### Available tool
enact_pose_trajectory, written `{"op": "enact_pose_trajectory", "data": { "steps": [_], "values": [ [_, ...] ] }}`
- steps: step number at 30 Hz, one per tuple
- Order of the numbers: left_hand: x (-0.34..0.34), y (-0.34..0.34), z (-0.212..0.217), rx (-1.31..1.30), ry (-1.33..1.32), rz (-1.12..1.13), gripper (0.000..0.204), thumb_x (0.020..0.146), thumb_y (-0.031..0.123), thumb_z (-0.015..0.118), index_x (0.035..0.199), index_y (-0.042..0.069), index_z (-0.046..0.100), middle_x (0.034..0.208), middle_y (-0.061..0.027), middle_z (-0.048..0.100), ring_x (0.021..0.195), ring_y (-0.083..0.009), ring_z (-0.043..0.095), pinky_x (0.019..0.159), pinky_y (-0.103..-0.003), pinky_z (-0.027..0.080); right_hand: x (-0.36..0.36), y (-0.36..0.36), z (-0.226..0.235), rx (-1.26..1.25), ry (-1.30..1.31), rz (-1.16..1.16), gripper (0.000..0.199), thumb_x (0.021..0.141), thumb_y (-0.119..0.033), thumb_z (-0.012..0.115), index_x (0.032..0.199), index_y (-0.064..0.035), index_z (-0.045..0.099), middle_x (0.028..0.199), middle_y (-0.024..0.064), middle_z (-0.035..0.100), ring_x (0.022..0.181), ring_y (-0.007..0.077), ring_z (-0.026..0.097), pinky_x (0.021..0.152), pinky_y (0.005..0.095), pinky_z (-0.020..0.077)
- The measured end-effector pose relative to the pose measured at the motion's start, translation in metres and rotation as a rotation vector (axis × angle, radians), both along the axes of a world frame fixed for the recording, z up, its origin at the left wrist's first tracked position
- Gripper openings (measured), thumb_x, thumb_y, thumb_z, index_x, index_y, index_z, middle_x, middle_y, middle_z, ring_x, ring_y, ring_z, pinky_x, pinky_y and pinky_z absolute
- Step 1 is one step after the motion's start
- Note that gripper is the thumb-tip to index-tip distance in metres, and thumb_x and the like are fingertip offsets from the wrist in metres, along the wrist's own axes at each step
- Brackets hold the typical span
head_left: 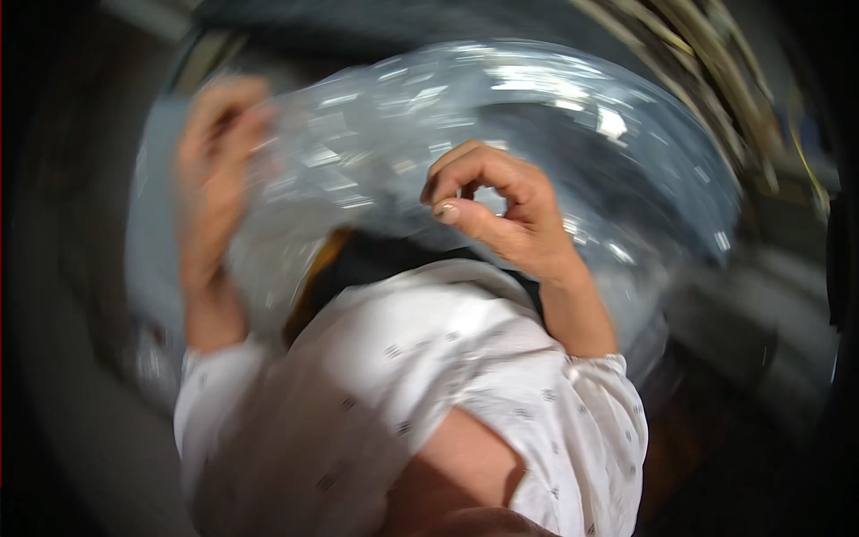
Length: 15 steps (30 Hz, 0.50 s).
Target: Wrapping a large foam industrial part in a protective plastic sheet and securing the edges.
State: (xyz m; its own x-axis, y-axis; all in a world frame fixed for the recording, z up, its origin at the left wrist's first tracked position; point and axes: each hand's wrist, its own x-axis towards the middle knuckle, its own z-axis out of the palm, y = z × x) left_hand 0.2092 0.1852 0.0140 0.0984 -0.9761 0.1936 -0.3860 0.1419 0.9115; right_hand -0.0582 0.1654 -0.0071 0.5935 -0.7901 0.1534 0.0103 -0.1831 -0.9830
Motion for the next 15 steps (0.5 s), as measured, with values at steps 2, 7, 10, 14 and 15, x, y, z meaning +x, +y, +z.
{"op": "enact_pose_trajectory", "data": {
  "steps": [2,7,10,14,15],
  "values": [
    [0.027,-0.01,-0.014,0.022,-0.064,0.163,0.015,0.091,0.016,0.054,0.1,0.007,0.059,0.084,0.0021,0.053,0.068,-0.0048,0.044,0.059,-0.02,0.039,-0.057,-0.006,-0.008,-0.026,0.028,-0.243,0.008,0.084,-0.01,0.06,0.087,-0.0026,0.059,0.085,0.0048,0.059,0.077,0.0105,0.055,0.065,0.0226,0.0433],
    [0.11,-0.065,-0.03,-0.032,-0.164,-0.046,0.018,0.092,0.019,0.051,0.102,0.004,0.053,0.084,0.0031,0.048,0.072,-0.006,0.043,0.065,-0.019,0.036,-0.258,-0.018,-0.009,-0.341,0.32,-1.361,0.012,0.085,-0.013,0.06,0.09,-0.0017,0.059,0.079,0.0012,0.058,0.07,0.0089,0.051,0.065,0.0234,0.0428],
    [0.134,-0.107,-0.039,-0.205,-0.459,-0.118,0.019,0.092,0.019,0.051,0.1,0.002,0.051,0.082,-0.0034,0.05,0.075,-0.0132,0.046,0.072,-0.024,0.039,-0.346,-0.015,-0.014,-0.622,0.922,-1.459,0.028,0.085,-0.021,0.059,0.106,-0.0032,0.057,0.11,0.0134,0.055,0.092,0.0259,0.055,0.079,0.0341,0.0437],
    [0.246,-0.139,-0.103,-0.051,-0.825,0.04,0.021,0.092,0.017,0.048,0.103,-0.002,0.049,0.086,-0.0149,0.054,0.081,-0.0229,0.052,0.078,-0.03,0.042,-0.352,-0.01,-0.044,-0.825,1.235,-0.999,0.035,0.086,-0.025,0.056,0.117,-0.0079,0.054,0.119,0.0095,0.054,0.105,0.0285,0.05,0.088,0.0395,0.0394],
    [0.335,-0.134,-0.101,-0.017,-0.922,0.126,0.022,0.092,0.016,0.048,0.104,-0.002,0.049,0.089,-0.0183,0.055,0.083,-0.0263,0.055,0.079,-0.031,0.043,-0.334,-0.012,-0.046,-0.818,1.181,-0.995,0.035,0.086,-0.025,0.056,0.117,-0.0079,0.054,0.119,0.0095,0.054,0.105,0.0285,0.05,0.088,0.0395,0.0394]
  ]
}}
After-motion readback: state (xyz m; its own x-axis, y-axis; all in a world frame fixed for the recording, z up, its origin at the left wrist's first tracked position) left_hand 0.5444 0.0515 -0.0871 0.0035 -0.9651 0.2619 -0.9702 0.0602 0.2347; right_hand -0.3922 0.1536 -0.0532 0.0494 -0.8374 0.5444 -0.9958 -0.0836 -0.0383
